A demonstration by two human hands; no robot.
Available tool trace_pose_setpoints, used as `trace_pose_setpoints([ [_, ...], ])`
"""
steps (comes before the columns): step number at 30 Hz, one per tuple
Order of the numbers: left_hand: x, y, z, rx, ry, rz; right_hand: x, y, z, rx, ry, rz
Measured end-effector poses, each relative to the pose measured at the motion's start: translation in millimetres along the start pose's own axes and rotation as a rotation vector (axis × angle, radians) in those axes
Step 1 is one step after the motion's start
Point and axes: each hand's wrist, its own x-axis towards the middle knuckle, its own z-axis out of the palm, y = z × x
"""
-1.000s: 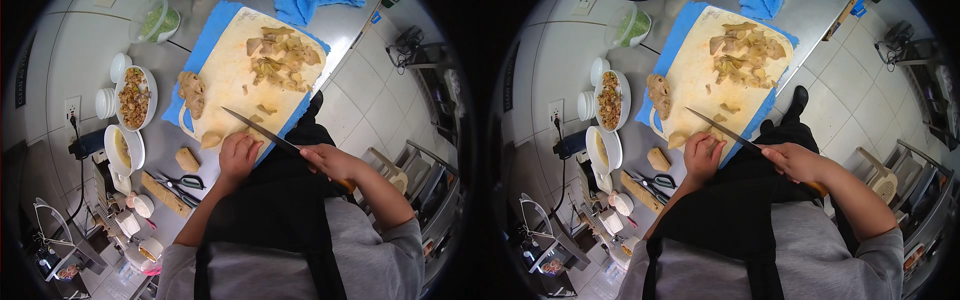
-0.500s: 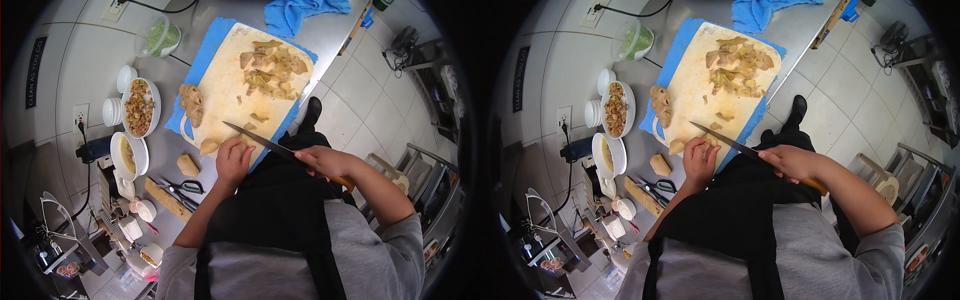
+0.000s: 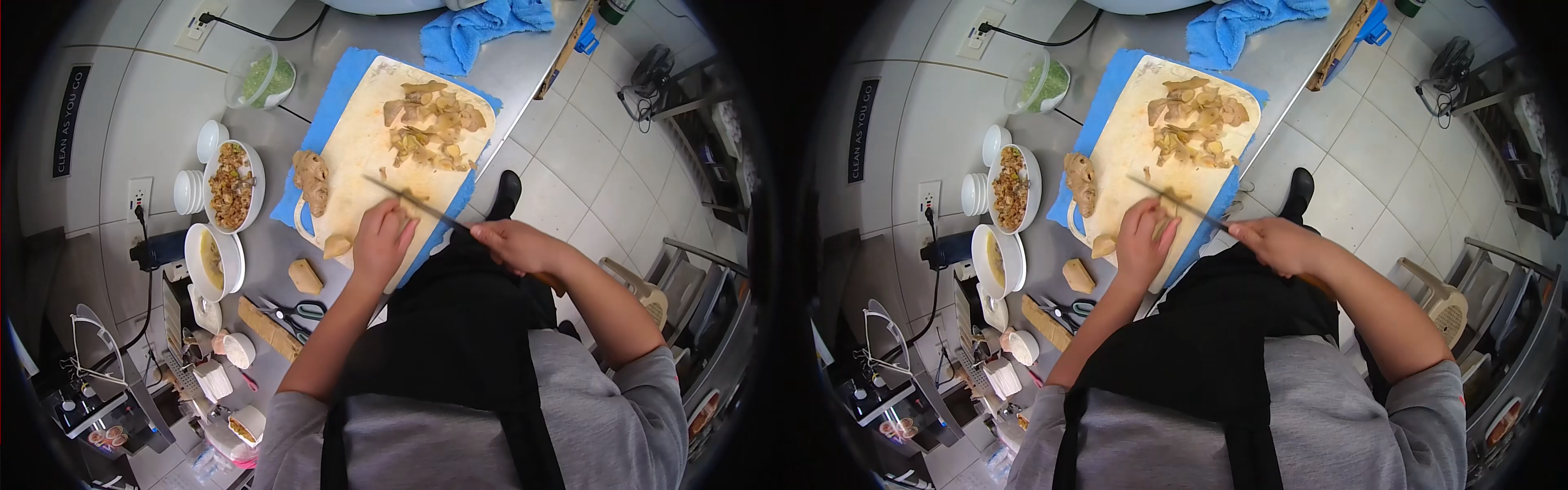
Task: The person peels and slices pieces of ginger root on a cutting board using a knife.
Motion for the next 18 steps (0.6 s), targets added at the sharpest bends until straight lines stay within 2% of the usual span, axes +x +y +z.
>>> trace_pose_setpoints([
  [2,19.4,-3.6,5.9,-0.013,0.005,0.005,1.5,0.2,-5.1,0.008,0.047,0.020],
  [5,20.6,-4.0,9.4,-0.033,0.029,-0.006,8.6,5.6,-2.8,-0.322,0.339,-0.355],
  [11,-2.1,2.5,-0.6,-0.039,0.079,-0.093,-5.8,-16.3,23.9,-0.297,0.229,-0.185],
  [18,-16.1,8.3,-1.6,-0.026,0.102,-0.227,-11.3,7.9,37.7,-0.322,0.336,-0.289],
])
